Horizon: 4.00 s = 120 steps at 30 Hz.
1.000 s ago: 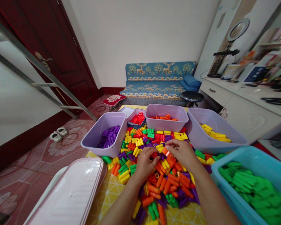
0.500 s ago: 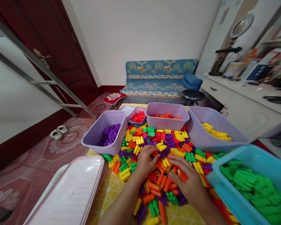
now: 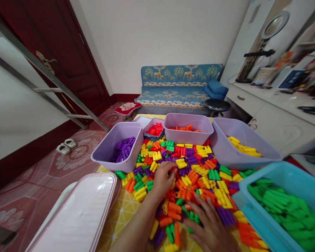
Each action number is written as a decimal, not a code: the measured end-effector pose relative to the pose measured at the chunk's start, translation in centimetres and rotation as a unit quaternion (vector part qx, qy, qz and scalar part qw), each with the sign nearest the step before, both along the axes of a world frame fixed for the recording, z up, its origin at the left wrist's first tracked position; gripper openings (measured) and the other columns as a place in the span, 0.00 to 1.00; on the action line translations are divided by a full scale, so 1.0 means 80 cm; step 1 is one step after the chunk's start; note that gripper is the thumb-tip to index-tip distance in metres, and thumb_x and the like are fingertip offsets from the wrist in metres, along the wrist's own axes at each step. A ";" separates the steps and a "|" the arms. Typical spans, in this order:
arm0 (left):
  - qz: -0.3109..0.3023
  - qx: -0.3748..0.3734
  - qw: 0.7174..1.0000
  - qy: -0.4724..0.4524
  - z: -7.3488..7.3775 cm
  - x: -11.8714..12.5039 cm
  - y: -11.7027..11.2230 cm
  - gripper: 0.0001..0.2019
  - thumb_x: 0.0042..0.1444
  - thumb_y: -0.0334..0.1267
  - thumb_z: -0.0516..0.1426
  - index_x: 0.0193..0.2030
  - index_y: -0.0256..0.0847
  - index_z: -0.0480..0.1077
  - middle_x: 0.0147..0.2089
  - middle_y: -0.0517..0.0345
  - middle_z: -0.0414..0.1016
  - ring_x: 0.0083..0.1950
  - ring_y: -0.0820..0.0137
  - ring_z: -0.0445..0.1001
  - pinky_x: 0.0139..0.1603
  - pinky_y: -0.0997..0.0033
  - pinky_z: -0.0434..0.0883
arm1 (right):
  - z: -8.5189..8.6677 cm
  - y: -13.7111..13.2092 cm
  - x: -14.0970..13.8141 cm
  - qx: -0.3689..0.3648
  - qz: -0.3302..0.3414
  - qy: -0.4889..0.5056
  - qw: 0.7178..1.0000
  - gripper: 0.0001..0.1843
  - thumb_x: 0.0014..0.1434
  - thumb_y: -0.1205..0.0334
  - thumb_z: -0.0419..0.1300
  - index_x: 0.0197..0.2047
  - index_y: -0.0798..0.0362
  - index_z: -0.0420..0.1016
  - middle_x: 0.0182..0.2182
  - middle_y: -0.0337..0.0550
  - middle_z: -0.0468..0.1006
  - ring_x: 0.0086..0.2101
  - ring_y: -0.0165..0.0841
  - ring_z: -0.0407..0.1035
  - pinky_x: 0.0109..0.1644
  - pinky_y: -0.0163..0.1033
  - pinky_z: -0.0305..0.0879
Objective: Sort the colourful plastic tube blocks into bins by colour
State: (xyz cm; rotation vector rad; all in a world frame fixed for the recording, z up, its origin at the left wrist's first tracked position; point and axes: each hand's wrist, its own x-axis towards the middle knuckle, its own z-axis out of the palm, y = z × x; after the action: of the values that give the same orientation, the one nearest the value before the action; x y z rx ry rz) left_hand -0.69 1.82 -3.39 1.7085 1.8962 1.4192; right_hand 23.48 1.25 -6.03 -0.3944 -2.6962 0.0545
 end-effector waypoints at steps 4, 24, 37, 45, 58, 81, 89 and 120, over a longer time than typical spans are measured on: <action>0.016 -0.001 1.000 -0.022 0.001 0.000 -0.001 0.10 0.60 0.30 0.53 0.43 0.41 0.74 0.42 0.53 0.78 0.46 0.65 0.73 0.48 0.64 0.69 | 0.019 0.031 -0.036 0.016 -0.060 0.029 0.998 0.17 0.57 0.68 0.59 0.49 0.42 0.74 0.64 0.42 0.60 0.64 0.46 0.48 0.63 0.62 0.49; 0.066 0.059 0.996 -0.032 -0.008 0.001 0.001 0.24 0.53 0.22 0.50 0.56 0.41 0.66 0.58 0.47 0.66 0.62 0.62 0.63 0.63 0.55 0.62 | 0.061 0.132 -0.176 -0.143 -0.245 0.006 0.959 0.27 0.55 0.69 0.54 0.59 0.56 0.65 0.53 0.54 0.74 0.54 0.45 0.65 0.61 0.59 0.50; 0.033 0.064 0.996 -0.049 -0.012 -0.003 0.004 0.17 0.56 0.28 0.56 0.53 0.41 0.69 0.52 0.50 0.74 0.55 0.63 0.70 0.58 0.57 0.66 | 0.060 0.094 -0.161 -0.227 -0.113 0.164 0.953 0.22 0.45 0.76 0.53 0.44 0.52 0.72 0.43 0.45 0.77 0.47 0.38 0.67 0.59 0.50 0.57; 0.024 0.051 0.998 -0.039 -0.017 -0.002 0.002 0.22 0.53 0.23 0.56 0.54 0.43 0.69 0.47 0.53 0.75 0.49 0.64 0.72 0.51 0.62 0.70 | 0.073 0.100 -0.142 -0.231 -0.115 0.174 0.950 0.15 0.50 0.76 0.53 0.37 0.50 0.73 0.41 0.43 0.76 0.45 0.36 0.68 0.53 0.45 0.64; -0.025 0.016 0.998 0.047 -0.007 -0.001 0.000 0.19 0.64 0.34 0.49 0.62 0.45 0.63 0.45 0.51 0.76 0.47 0.63 0.70 0.49 0.60 0.69 | 0.082 0.135 -0.108 -0.383 -0.173 0.215 0.882 0.11 0.53 0.59 0.60 0.39 0.52 0.77 0.35 0.45 0.80 0.35 0.38 0.74 0.42 0.44 0.70; 0.250 0.023 0.959 0.132 0.007 -0.006 -0.006 0.24 0.56 0.33 0.55 0.61 0.39 0.62 0.64 0.39 0.59 0.64 0.48 0.58 0.59 0.42 0.60 | 0.027 0.129 -0.072 -0.077 -0.351 0.120 0.926 0.26 0.59 0.47 0.55 0.55 0.55 0.69 0.51 0.57 0.73 0.51 0.49 0.66 0.52 0.55 0.63; 0.072 -0.043 0.992 0.099 0.010 -0.011 0.016 0.26 0.53 0.32 0.56 0.61 0.42 0.62 0.57 0.45 0.69 0.57 0.55 0.69 0.57 0.50 0.67 | 0.037 0.106 -0.106 -0.125 -0.321 0.079 0.935 0.29 0.61 0.45 0.52 0.60 0.54 0.65 0.57 0.55 0.69 0.55 0.48 0.63 0.55 0.55 0.63; 0.006 0.024 0.971 -0.239 0.005 0.000 0.019 0.15 0.61 0.42 0.53 0.47 0.37 0.74 0.45 0.52 0.79 0.46 0.64 0.76 0.48 0.67 0.71 | 0.039 0.095 -0.140 -0.336 -0.168 0.229 0.898 0.16 0.58 0.59 0.56 0.48 0.53 0.74 0.47 0.49 0.78 0.48 0.40 0.71 0.55 0.47 0.65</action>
State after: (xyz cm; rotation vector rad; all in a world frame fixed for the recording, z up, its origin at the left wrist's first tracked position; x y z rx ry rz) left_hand -0.70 3.31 -2.98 1.2241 1.6158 1.7036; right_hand 12.25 8.83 -2.90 -0.9123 -2.0368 0.8775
